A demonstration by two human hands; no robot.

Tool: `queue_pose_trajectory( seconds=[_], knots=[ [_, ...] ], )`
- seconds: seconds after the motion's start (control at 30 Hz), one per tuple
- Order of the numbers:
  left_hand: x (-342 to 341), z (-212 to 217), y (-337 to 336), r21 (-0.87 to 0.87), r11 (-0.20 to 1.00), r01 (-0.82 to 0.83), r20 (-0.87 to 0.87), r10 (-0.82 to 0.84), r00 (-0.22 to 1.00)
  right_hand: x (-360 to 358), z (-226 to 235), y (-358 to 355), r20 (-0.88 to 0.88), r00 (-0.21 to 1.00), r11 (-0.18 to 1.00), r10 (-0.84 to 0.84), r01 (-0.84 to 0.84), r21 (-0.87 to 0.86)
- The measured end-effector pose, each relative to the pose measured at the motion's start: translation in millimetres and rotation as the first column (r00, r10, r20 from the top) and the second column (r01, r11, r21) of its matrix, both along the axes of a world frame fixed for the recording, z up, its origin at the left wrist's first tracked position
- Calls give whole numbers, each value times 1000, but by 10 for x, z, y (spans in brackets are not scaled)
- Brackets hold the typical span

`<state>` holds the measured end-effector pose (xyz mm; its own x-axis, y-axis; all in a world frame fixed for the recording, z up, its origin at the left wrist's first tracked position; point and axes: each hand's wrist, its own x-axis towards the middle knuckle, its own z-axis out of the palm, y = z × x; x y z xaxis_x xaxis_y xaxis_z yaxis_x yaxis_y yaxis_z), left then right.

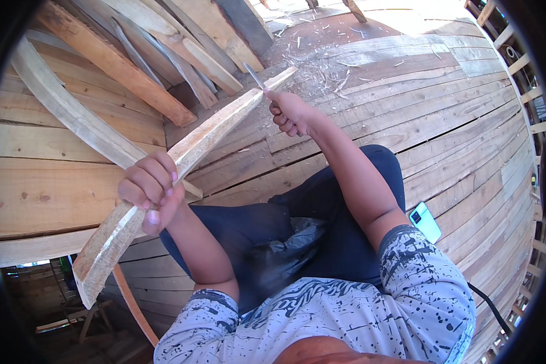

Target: The person sits on a wooden floor and carves a long, curved piece of wood using a knife. They hold the wood with their left hand and use the knife in their right hand to shave off thin strips of wood, refining the shape of the piece.

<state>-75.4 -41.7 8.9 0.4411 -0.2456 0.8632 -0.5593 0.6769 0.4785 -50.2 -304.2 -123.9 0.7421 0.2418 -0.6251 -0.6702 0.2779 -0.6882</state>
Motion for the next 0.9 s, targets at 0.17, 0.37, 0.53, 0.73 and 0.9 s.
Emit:
queue_pose_trajectory(
  seconds=[0.17, 0.37, 0.53, 0.73, 0.9],
  knots=[
    [-7, -13, -16, 2, 1000, -4, 0, 4, 1000, 12, -55, -60, -14, 999, 980, 39, -36, 197],
    [-14, 0, -16, 0, 1000, -5, -3, 5, 1000, 51, -179, -191, 40, 989, 820, 143, -141, 555],
    [-19, 9, 1, 0, 999, -35, -24, 35, 999, 65, -129, 3, 5, 992, 991, -129, 129, -20],
    [-4, -4, 35, 6, 1000, -29, -15, 29, 999, -74, -1, 137, 243, 961, 897, -130, 218, -383],
    [2, -6, 12, 16, 1000, 1, 11, -1, 1000, -88, 50, 119, 201, 977, 873, -73, 160, -461]
  ],
)
